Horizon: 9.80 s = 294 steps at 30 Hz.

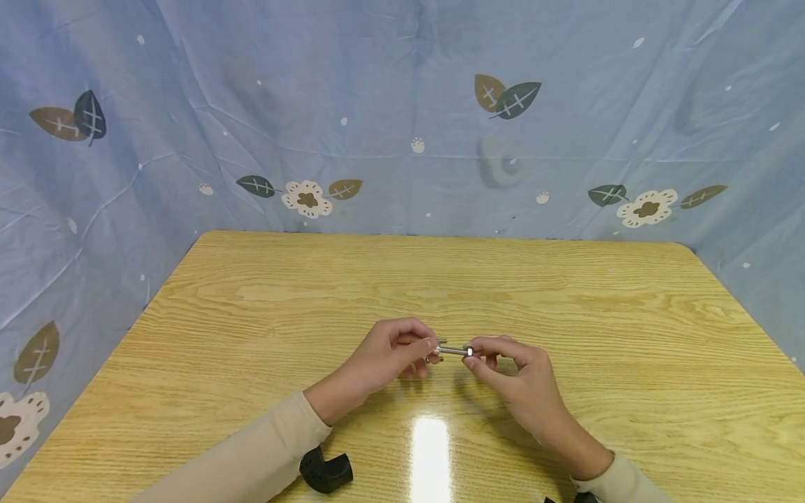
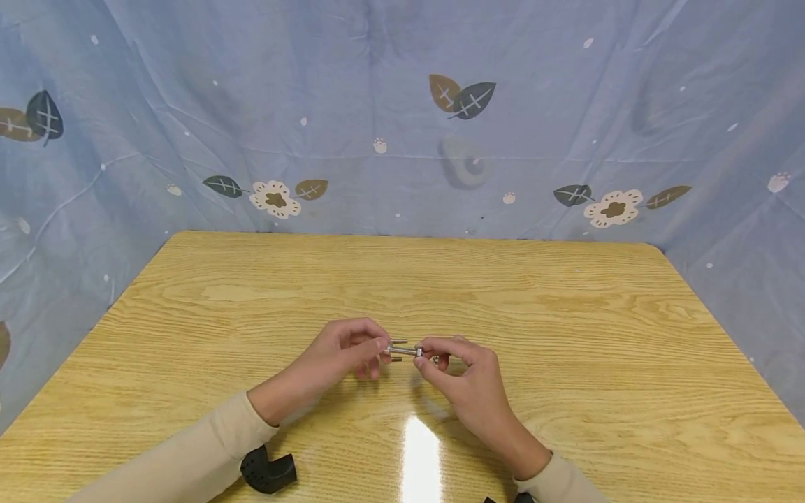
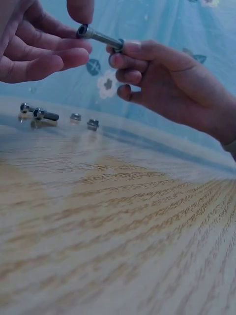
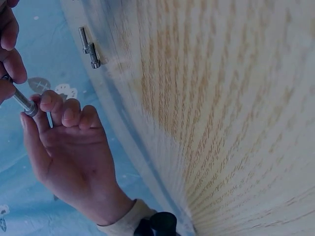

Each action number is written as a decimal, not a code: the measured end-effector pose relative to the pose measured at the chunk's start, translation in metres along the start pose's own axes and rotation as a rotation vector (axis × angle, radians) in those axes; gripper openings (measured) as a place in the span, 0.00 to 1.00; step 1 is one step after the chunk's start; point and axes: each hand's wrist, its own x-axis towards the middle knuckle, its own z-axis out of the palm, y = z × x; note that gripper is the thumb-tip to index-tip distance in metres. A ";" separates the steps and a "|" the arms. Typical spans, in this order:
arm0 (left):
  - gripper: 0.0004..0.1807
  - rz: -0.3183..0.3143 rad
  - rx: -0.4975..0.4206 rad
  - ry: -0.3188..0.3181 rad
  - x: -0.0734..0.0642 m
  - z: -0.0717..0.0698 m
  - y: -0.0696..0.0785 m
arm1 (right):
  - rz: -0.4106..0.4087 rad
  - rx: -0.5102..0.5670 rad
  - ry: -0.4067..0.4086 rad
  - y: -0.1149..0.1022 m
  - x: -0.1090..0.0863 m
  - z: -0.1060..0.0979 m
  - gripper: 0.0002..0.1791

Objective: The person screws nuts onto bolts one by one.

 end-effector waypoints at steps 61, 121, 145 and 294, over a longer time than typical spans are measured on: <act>0.14 0.022 -0.001 -0.021 0.000 0.000 -0.005 | -0.032 0.007 0.011 -0.002 0.000 0.001 0.07; 0.15 0.065 -0.041 -0.010 -0.003 0.001 -0.004 | -0.062 0.001 -0.009 0.001 -0.001 0.000 0.08; 0.14 0.045 -0.028 -0.002 -0.001 0.002 -0.004 | -0.028 -0.010 0.000 0.001 0.000 0.002 0.07; 0.11 0.090 -0.041 -0.005 -0.004 0.002 -0.005 | -0.088 0.020 -0.011 0.002 0.001 0.000 0.08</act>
